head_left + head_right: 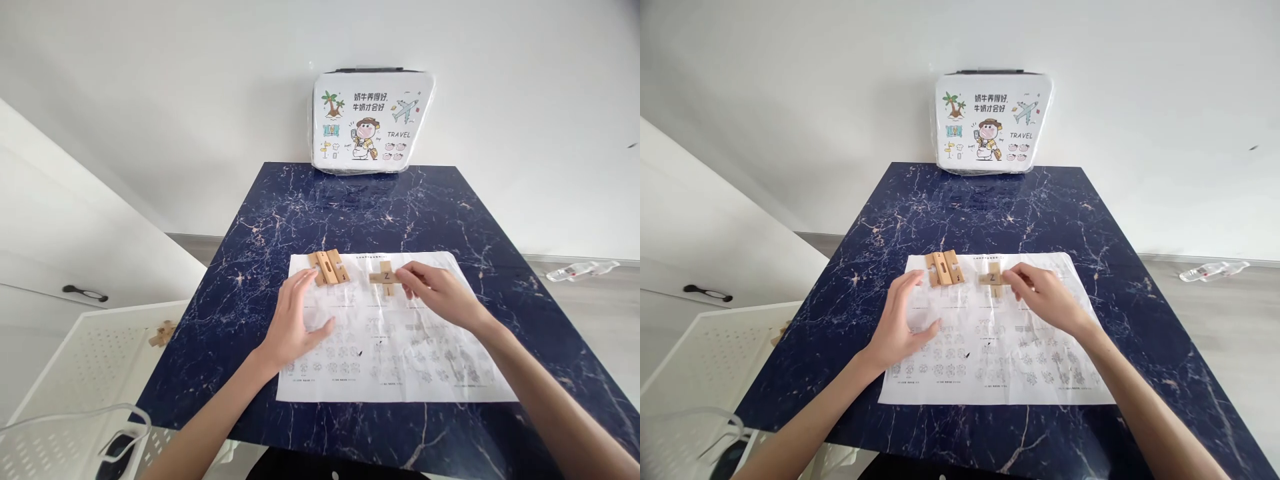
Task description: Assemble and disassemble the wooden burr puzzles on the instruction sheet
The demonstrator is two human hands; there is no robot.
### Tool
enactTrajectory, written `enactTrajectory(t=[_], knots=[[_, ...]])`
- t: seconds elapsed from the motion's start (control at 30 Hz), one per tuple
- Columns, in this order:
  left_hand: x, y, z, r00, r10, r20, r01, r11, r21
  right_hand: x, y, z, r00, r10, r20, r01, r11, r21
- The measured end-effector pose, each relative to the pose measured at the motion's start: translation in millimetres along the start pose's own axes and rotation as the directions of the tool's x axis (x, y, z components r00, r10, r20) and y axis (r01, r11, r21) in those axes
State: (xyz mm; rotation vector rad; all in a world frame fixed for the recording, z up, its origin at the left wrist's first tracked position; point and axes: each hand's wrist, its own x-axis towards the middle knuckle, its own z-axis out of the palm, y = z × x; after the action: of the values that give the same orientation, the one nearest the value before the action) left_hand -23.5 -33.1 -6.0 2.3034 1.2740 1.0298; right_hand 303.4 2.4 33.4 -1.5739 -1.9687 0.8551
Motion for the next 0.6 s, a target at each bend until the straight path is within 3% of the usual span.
enactTrajectory(t=[0.1,0.23,0.43,0.6], knots=[[14,-7,0.9,0.999,-0.035,0.001,0.035,0.994,0.103,-1,32,-8,0.989,0.109,-0.101,-0.111,0.994,-0.010],[39,-19,7.4,0.996,-0.032,0.082,0.019,0.988,0.155,-1,57,-9,0.960,0.217,-0.175,-0.226,0.973,-0.034],[68,-37,29.8,0.989,-0.010,0.145,-0.015,0.986,0.167,-1,71,-10,0.920,0.261,-0.294,-0.300,0.949,-0.096],[74,-43,42.1,0.987,0.015,0.157,-0.039,0.988,0.149,-3,79,-7,0.891,0.261,-0.372,-0.348,0.919,-0.187]])
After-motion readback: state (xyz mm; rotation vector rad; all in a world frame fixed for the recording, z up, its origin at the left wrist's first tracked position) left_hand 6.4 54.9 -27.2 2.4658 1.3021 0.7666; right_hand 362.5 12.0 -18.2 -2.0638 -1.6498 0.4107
